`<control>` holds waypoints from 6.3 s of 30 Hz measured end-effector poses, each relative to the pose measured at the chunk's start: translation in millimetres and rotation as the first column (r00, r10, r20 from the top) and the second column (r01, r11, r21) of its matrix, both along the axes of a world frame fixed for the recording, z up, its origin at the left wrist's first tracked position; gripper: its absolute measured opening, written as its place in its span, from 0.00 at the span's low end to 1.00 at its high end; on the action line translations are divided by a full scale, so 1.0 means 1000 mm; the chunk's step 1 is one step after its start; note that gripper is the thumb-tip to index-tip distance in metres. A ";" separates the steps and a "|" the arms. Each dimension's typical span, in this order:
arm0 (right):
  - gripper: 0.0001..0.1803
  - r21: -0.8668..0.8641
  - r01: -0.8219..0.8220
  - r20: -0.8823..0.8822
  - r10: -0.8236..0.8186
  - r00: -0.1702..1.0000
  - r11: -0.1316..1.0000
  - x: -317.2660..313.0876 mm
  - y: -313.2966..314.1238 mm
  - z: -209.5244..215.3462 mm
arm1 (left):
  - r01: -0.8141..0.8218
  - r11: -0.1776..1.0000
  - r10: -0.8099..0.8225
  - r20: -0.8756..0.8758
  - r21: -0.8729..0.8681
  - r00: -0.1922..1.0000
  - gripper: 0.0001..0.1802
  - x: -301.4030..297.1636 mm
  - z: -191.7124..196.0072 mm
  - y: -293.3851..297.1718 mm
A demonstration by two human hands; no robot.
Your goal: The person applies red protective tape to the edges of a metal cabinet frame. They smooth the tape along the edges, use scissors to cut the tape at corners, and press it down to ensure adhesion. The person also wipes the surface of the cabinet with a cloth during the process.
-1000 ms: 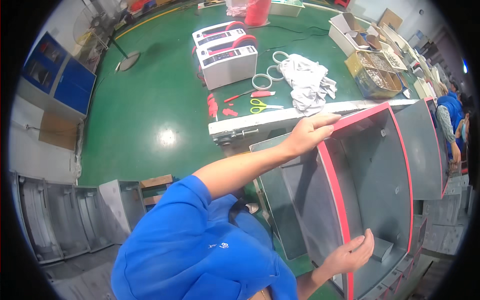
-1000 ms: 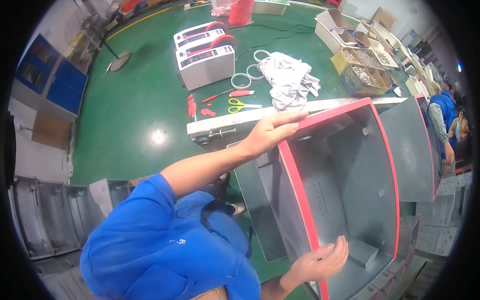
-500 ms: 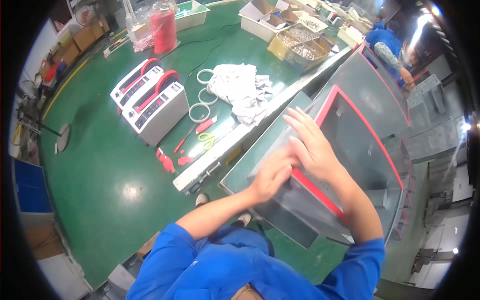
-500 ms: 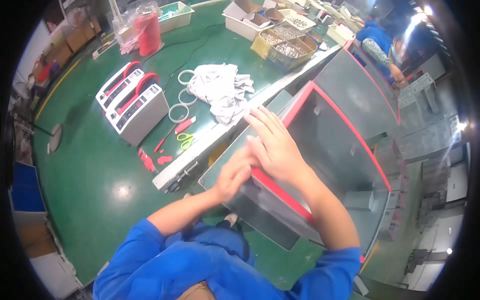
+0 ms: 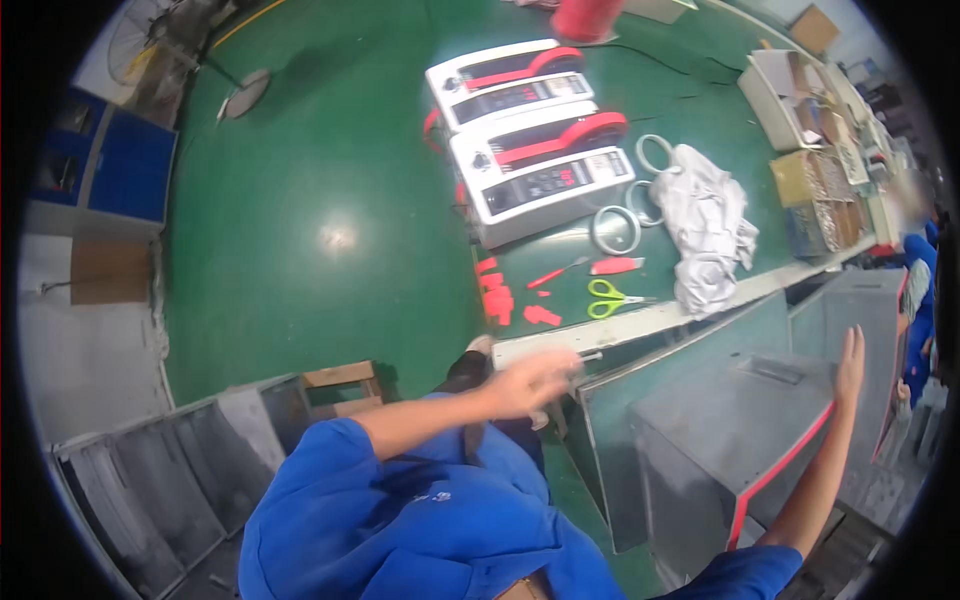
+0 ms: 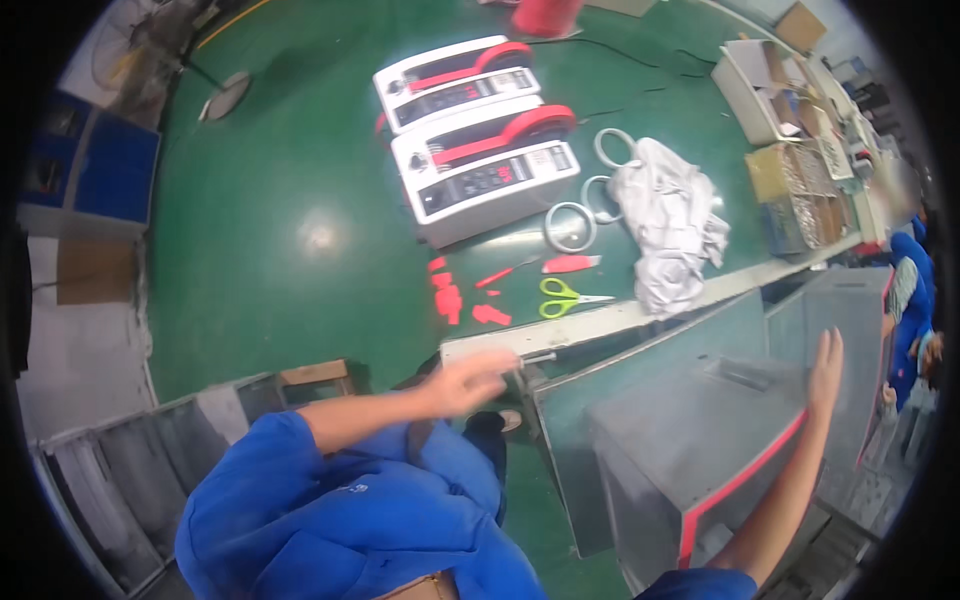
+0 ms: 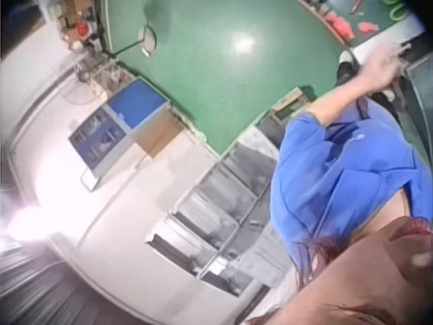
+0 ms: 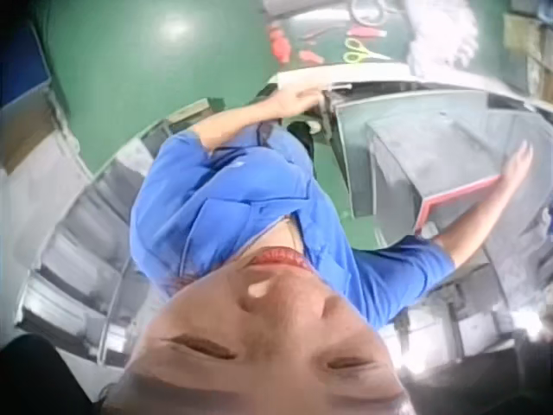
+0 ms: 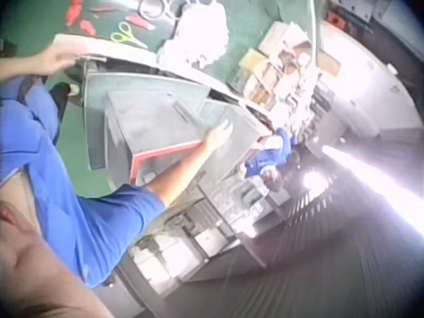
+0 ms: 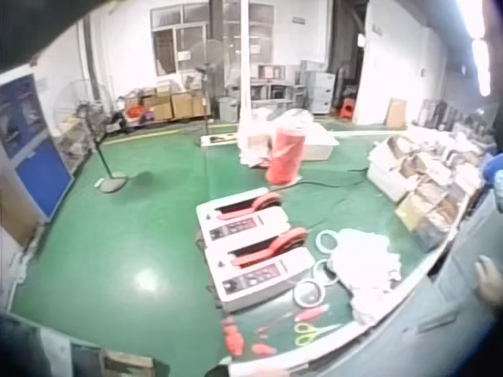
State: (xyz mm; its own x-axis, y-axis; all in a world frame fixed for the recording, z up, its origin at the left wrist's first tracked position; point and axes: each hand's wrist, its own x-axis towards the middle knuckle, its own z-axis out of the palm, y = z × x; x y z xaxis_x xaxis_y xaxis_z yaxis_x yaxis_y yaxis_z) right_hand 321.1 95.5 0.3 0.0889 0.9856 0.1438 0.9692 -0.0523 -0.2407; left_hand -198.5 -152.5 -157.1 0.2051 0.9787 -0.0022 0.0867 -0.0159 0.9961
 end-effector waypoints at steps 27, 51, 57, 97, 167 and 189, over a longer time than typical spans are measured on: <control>0.22 0.077 -0.249 -0.562 0.249 0.789 0.965 -0.310 -0.372 -0.016 | -0.487 0.873 0.477 -0.216 0.008 0.852 0.09 -0.223 -0.059 0.012; 0.04 0.155 0.848 -0.891 -0.299 0.341 0.506 -0.115 -0.765 -0.050 | 0.941 0.330 -0.891 -0.303 0.078 0.338 0.12 0.272 0.070 -0.322; 0.05 0.255 0.851 -0.935 -0.108 0.338 0.460 0.013 -0.755 -0.017 | 0.862 0.465 -0.748 -0.432 0.200 0.504 0.08 0.332 0.088 -0.274; 0.06 0.194 -0.632 -0.835 0.465 0.296 0.750 0.423 -0.350 0.058 | -0.669 0.741 0.670 -0.119 0.055 0.733 0.04 0.619 0.216 -0.343; 0.10 -0.461 -0.843 -0.618 0.582 0.529 0.276 0.424 -0.288 0.081 | -0.581 0.706 0.658 0.072 -0.406 0.750 0.08 0.639 0.197 -0.369; 0.07 -0.197 -0.905 -0.665 0.627 0.407 0.378 0.434 -0.296 0.062 | -0.590 0.712 0.667 0.102 -0.380 0.738 0.08 0.645 0.195 -0.370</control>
